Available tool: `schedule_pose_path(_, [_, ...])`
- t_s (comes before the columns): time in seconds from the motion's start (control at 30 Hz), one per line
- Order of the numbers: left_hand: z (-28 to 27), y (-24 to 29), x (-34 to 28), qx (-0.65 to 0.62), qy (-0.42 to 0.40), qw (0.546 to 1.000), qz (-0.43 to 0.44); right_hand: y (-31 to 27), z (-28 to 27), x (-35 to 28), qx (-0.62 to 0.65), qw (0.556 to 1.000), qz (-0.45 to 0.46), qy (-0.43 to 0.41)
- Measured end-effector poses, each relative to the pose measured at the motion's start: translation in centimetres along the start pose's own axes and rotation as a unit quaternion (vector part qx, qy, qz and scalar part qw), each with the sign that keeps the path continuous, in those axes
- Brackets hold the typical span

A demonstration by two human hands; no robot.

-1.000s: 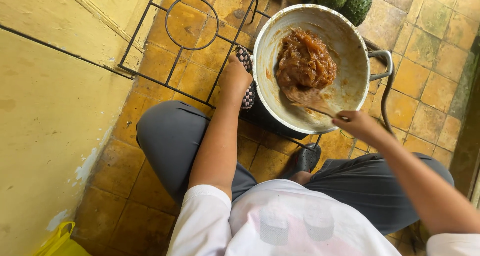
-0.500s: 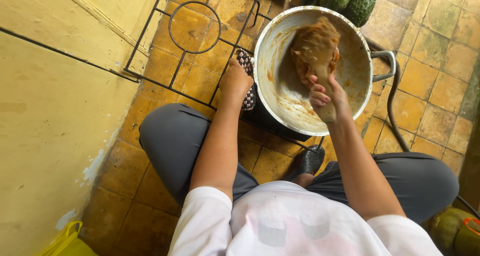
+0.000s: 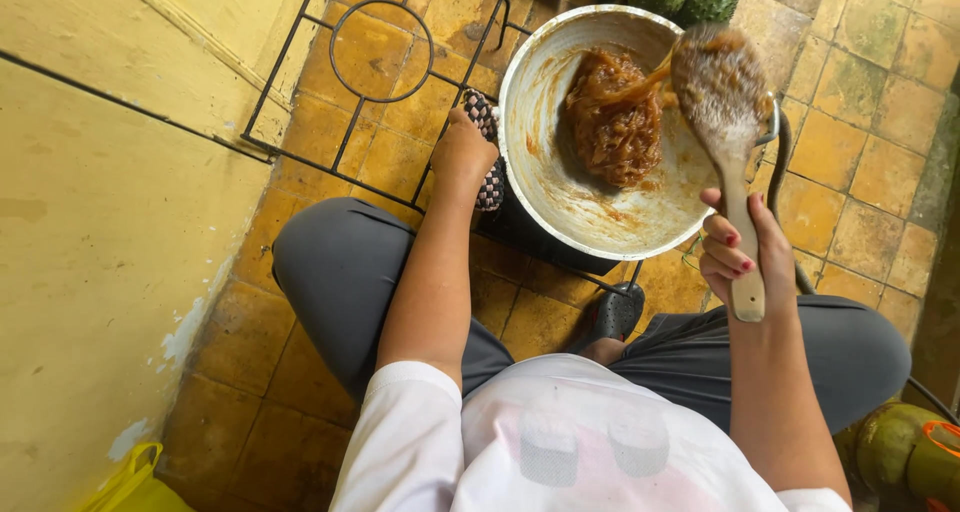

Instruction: Stirring a thick brown paste in a pan on a portable stove with a wooden spatula

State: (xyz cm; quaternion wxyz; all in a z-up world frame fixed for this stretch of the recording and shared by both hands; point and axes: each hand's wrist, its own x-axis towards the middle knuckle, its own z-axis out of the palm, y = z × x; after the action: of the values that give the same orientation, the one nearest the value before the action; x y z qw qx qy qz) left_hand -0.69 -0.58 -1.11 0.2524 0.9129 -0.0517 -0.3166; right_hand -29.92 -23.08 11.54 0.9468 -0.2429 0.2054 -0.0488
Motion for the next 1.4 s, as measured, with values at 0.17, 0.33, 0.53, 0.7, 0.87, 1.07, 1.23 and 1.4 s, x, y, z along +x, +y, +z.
schedule_pose_path(0.17, [0.7, -0.5, 0.6, 0.007, 0.005, 1.0, 0.002, 1.6, 0.1, 2.1, -0.075, 0.992, 0.03, 0.093])
schedule_pose_path(0.33, [-0.4, 0.0, -0.6, -0.004, -0.011, 1.0, -0.015, 2.0, -5.2, -0.7, -0.175, 0.976, 0.125, 0.04])
schedule_pose_path(0.53, [-0.3, 0.5, -0.1, -0.001, -0.036, 0.999, -0.03, -2.0, -4.8, -1.6, -0.467, 0.847, 0.189, 0.17])
schedule_pose_path(0.7, [0.1, 0.2, 0.0, -0.002, -0.01, 1.0, -0.016, -5.0, -2.4, 1.5, -0.818, 0.486, 0.303, 0.051])
schedule_pose_path(0.87, [0.7, -0.1, 0.8, 0.002, -0.014, 1.0, -0.028, -2.8, 1.2, 4.2, -0.85, 0.382, 0.355, 0.07])
schedule_pose_path(1.07, [-1.1, 1.5, -1.8, -0.004, 0.005, 1.0, -0.017, 4.4, -4.8, 7.8, -0.785, 0.564, 0.24, 0.094])
schedule_pose_path(1.23, [0.1, 0.9, -0.2, 0.006, 0.02, 0.999, -0.025, 11.6, -4.9, 13.2, -0.7, 0.677, 0.176, 0.143])
schedule_pose_path(1.4, [-0.3, 1.1, -0.6, -0.002, 0.016, 1.0, -0.026, 11.4, -2.1, 19.0, -0.443, 0.862, 0.098, 0.228])
